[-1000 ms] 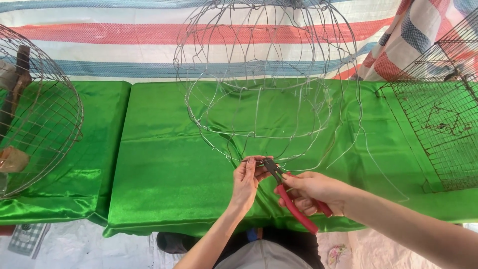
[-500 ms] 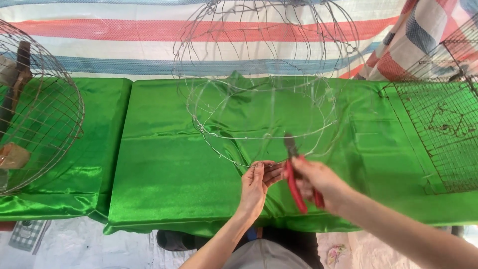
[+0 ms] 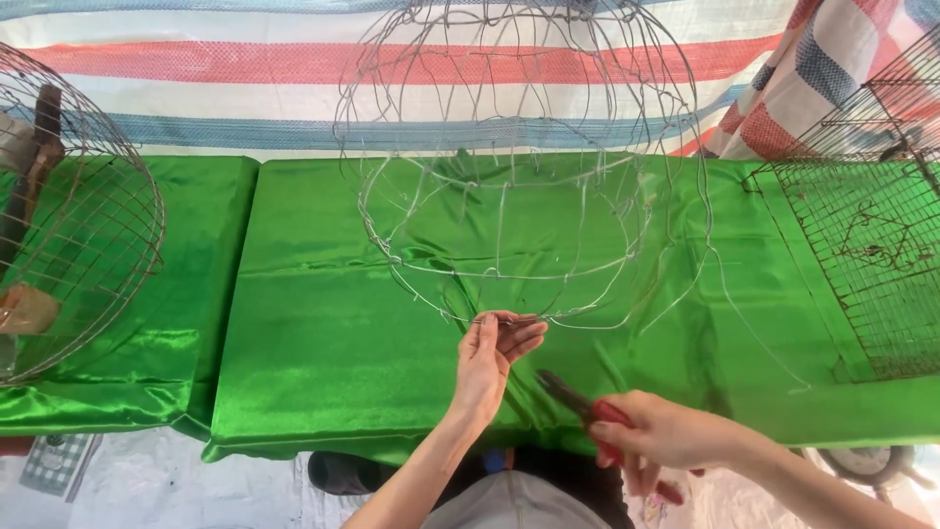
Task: Shaping and assembling a wire frame structure using pliers and wire.
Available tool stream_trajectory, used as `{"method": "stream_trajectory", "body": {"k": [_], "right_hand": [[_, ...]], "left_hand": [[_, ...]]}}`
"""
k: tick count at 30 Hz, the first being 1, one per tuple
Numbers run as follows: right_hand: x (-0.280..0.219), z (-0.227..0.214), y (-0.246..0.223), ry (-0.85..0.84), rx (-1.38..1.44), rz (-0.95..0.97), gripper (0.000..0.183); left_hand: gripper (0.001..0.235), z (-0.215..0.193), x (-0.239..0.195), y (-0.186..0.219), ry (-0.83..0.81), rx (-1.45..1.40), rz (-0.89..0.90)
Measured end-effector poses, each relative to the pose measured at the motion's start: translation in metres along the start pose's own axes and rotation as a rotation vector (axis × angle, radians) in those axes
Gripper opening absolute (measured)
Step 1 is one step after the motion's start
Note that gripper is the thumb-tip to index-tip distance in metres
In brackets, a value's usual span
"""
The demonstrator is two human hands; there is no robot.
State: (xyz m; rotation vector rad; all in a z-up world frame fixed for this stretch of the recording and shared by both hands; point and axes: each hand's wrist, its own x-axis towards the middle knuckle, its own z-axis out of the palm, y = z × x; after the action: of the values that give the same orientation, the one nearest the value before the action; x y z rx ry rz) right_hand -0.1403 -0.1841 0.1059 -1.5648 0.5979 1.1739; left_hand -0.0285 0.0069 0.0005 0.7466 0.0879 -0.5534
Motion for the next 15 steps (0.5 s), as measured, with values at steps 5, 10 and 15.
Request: {"method": "stream_trajectory", "body": {"k": [5, 10, 15], "right_hand": [[0.039, -0.039, 0.081, 0.432, -0.646, -0.011, 0.02], [0.018, -0.089, 0.086, 0.878, -0.875, 0.112, 0.046], [0.039, -0.187, 0.147, 1.218, -0.965, -0.09, 0.05]], "left_hand": [[0.034, 0.001, 0.005, 0.009, 0.052, 0.003, 0.039], [0.031, 0.003, 0.006, 0.021, 0.16, 0.106, 0.044], [0.032, 0.002, 0.001, 0.02, 0.193, 0.04, -0.002]]}}
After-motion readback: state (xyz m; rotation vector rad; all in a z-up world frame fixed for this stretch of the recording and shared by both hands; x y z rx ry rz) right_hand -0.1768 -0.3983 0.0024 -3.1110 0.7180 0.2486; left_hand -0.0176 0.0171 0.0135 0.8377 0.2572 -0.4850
